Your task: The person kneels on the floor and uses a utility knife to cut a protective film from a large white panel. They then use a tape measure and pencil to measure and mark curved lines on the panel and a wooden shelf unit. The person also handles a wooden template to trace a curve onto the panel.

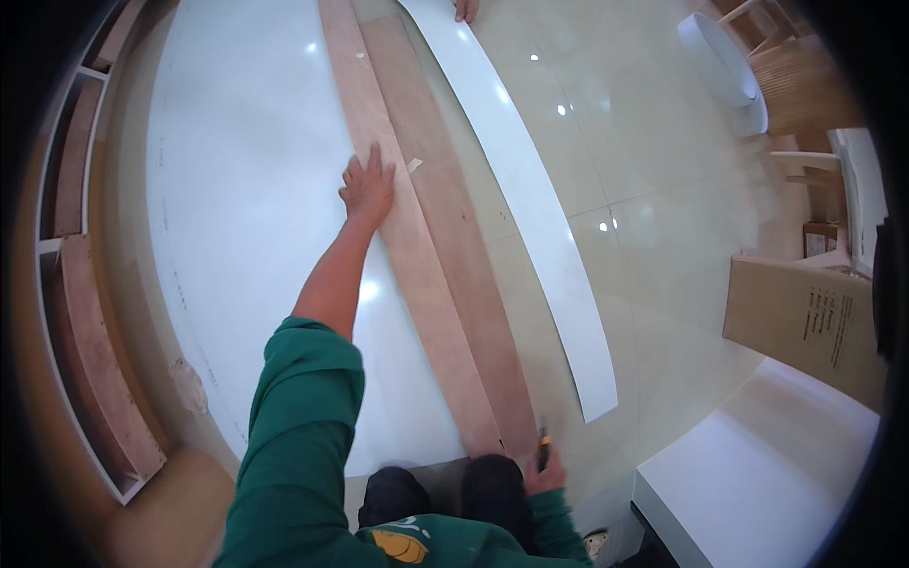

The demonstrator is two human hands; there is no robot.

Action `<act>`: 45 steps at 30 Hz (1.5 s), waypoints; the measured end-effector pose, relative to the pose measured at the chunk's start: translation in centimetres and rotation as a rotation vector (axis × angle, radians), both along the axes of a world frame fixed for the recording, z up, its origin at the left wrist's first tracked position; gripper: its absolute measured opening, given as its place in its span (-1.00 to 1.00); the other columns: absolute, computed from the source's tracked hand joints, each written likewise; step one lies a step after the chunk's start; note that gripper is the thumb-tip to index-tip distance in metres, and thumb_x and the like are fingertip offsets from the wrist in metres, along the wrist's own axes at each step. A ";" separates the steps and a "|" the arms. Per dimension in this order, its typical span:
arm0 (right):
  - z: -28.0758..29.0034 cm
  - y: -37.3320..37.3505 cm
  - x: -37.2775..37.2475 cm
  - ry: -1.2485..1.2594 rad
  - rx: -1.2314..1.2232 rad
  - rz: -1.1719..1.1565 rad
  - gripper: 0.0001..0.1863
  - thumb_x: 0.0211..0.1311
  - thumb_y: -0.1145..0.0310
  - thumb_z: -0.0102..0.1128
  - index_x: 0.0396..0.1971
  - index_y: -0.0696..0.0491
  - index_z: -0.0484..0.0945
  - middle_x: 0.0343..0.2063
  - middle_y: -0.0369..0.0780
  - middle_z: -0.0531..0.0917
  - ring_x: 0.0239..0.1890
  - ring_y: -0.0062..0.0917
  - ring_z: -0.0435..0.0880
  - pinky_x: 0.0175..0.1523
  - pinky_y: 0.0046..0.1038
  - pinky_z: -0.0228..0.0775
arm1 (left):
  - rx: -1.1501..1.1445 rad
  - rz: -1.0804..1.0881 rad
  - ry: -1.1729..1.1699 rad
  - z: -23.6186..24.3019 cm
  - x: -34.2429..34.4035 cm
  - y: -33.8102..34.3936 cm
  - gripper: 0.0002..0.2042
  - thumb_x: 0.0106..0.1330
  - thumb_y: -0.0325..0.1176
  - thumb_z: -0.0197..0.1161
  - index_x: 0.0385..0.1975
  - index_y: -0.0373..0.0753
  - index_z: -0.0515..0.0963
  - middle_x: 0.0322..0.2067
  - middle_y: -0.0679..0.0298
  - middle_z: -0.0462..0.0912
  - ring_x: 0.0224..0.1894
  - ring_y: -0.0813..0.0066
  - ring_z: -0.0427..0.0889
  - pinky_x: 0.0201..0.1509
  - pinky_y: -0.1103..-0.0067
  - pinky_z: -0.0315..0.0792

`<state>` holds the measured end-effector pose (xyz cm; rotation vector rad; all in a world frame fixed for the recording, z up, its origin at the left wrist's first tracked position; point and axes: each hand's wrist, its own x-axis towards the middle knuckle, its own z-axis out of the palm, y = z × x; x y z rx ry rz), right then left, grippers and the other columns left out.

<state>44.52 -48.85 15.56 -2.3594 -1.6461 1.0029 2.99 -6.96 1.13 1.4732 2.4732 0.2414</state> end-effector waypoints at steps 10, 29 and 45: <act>-8.6 3.0 -5.0 0.118 -0.131 0.099 -0.19 -0.13 0.08 0.45 0.12 0.14 0.34 -0.05 0.15 0.48 0.03 0.00 0.49 0.11 -0.16 0.35 | -0.624 -0.105 -0.376 1.4 2.3 -50.8 -0.40 0.32 0.02 0.00 0.25 -0.26 0.31 0.16 -0.04 0.43 0.20 0.03 0.41 0.30 0.30 0.24; -7.6 -0.3 0.5 -0.129 -0.023 0.137 0.01 -0.35 0.24 0.55 0.21 0.00 0.16 0.07 0.03 0.33 0.05 -0.05 0.50 0.11 -0.19 0.46 | -0.383 0.453 -0.732 13.4 5.4 -87.4 -0.68 0.20 -0.31 0.19 -0.12 -0.35 0.58 -0.27 0.00 0.69 -0.22 0.34 0.64 -0.15 0.42 0.45; -8.2 -38.7 22.3 -0.216 -0.112 -0.235 -0.23 -0.12 0.12 0.42 0.07 0.17 0.27 -0.04 0.04 0.36 0.00 0.02 0.45 0.10 -0.11 0.41 | -0.234 0.705 -0.754 11.5 6.1 -83.5 -0.66 0.32 -0.35 0.04 0.00 -0.39 0.54 -0.18 0.00 0.67 -0.14 0.33 0.63 -0.04 0.51 0.44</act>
